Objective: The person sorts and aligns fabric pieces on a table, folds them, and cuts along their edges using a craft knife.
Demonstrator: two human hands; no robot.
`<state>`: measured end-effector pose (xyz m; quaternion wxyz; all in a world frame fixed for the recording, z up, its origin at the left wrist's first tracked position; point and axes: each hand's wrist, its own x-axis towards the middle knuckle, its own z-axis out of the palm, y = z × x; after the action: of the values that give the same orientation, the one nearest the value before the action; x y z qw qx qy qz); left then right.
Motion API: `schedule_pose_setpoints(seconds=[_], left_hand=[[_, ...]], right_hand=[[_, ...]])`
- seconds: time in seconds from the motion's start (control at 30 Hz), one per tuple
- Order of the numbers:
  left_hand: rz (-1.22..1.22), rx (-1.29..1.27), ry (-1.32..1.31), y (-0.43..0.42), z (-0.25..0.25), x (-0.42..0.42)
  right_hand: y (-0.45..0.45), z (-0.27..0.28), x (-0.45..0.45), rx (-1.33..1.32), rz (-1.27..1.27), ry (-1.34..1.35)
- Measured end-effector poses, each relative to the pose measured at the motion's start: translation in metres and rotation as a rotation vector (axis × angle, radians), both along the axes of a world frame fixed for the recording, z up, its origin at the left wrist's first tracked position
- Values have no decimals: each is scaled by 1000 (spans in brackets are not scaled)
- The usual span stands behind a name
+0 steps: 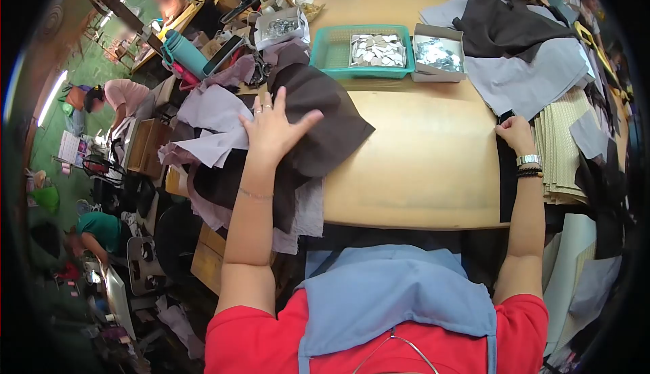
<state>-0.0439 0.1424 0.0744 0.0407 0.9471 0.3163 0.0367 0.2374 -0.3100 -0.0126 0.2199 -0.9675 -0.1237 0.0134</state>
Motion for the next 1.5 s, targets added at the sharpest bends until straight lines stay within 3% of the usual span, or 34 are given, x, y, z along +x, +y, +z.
schedule_pose_setpoints(seconds=[0.03,0.17,0.2,0.3,0.33,0.4,0.47,0.53,0.6,0.67,0.77,0.8,0.87,1.0,1.07,1.13,1.2,1.33,1.5], left_hand=[[38,-67,-57,19,-16,9],[59,-141,-98,49,-35,39],[40,-156,-121,61,-43,45],[107,-351,-419,75,-38,53],[115,-221,-663,69,-35,53],[76,-228,-1090,63,-24,51],[-15,-212,-1319,45,-1,46],[-113,-17,-1407,24,7,49],[-276,-147,-1318,-8,3,52],[-546,-218,-1197,-40,-7,60],[-796,-255,-897,-85,-39,65],[-777,-275,-772,-102,-50,60],[-836,-231,-665,-120,-60,46],[-748,-42,-577,-131,-57,7],[-733,22,-458,-126,-62,-19],[-693,46,-342,-122,-66,-43],[-623,29,-243,-111,-77,-56],[-503,41,-194,-76,-83,-62],[-418,192,-296,-29,-97,-61]], right_hand=[[7,17,-9,18,-58,132],[5,-14,7,147,-106,-168],[0,-17,13,184,-119,-90],[-1,-10,14,217,-130,141],[-1,-6,10,216,-111,178],[-2,2,-2,206,-71,254],[-5,4,-23,337,72,373],[-4,-12,-42,535,233,314],[14,-14,-68,759,228,328],[49,-8,-98,1174,303,257],[97,4,-121,1358,327,310],[110,-6,-126,1346,396,169],[122,-8,-135,1029,489,76],[118,-25,-127,1095,269,371],[102,-22,-119,1186,298,109],[82,-15,-102,1117,80,-106],[52,-32,-77,1093,93,-270],[39,-45,-69,1311,36,-344],[39,-53,-64,1288,-8,-430]])
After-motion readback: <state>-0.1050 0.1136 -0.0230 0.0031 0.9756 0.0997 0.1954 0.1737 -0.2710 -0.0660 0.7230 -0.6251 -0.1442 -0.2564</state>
